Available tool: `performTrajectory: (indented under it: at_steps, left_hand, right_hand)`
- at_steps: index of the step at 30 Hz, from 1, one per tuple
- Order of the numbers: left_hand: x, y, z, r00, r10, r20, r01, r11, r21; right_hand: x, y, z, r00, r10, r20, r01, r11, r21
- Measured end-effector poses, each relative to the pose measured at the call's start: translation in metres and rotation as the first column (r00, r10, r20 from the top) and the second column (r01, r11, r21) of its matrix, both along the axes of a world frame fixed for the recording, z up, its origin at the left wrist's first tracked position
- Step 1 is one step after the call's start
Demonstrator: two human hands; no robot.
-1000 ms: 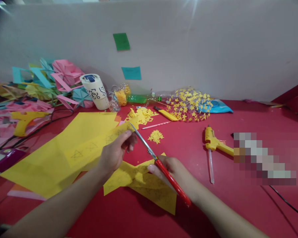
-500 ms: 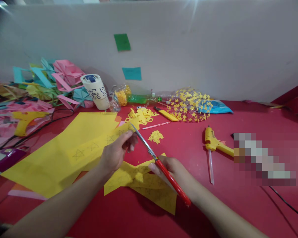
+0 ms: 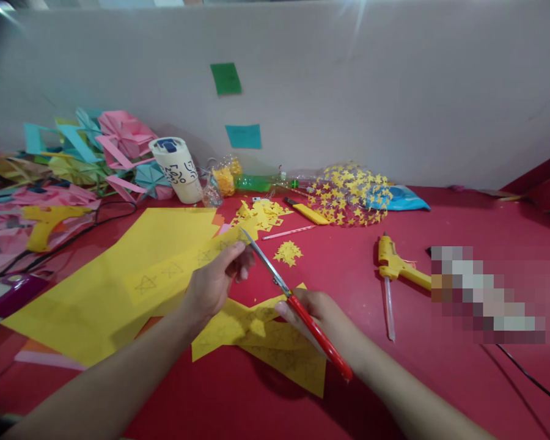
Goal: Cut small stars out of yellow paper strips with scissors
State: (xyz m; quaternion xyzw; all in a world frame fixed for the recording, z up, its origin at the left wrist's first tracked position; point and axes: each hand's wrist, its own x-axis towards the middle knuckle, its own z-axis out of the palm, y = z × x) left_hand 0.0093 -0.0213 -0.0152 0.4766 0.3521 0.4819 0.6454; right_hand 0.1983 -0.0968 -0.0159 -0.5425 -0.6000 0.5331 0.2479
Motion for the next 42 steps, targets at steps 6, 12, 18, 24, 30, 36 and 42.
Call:
performTrajectory:
  at_steps: [6, 12, 18, 24, 30, 36, 42]
  left_hand:
    - [0.0, 0.0, -0.001, 1.0, 0.011, -0.001, -0.011, 1.0, -0.019]
    - [0.0, 0.0, 0.0, 1.0, 0.01, -0.021, -0.01, 1.0, 0.005]
    - [-0.001, 0.002, -0.003, 1.0, -0.01, -0.004, 0.01, 1.0, 0.024]
    - [-0.011, 0.01, -0.003, 0.999, -0.025, -0.043, 0.031, 0.991, 0.133]
    - [-0.026, 0.018, 0.023, 0.947, -0.172, 0.271, 0.117, 0.971, 0.207]
    - [-0.043, 0.024, 0.034, 0.928, -0.295, 0.229, 0.285, 0.955, 0.076]
    - [-0.041, 0.032, 0.024, 0.97, -0.214, -0.117, 0.215, 0.977, -0.004]
  right_hand:
    - [0.0, 0.001, 0.0, 1.0, 0.008, 0.006, -0.008, 1.0, 0.015]
    - [0.0, 0.001, 0.004, 1.0, 0.018, 0.009, -0.019, 1.0, 0.014]
    - [0.0, 0.003, 0.006, 1.0, 0.016, 0.024, -0.015, 1.0, -0.004]
    - [0.003, 0.004, 0.003, 0.997, -0.081, -0.007, 0.081, 0.995, -0.051]
    - [0.018, 0.011, 0.002, 0.99, -0.127, -0.055, 0.129, 0.991, 0.025]
    - [0.03, 0.015, 0.004, 0.987, -0.022, -0.162, 0.028, 0.999, 0.032]
    - [0.032, 0.012, 0.009, 0.999, -0.025, -0.02, 0.026, 0.999, 0.036]
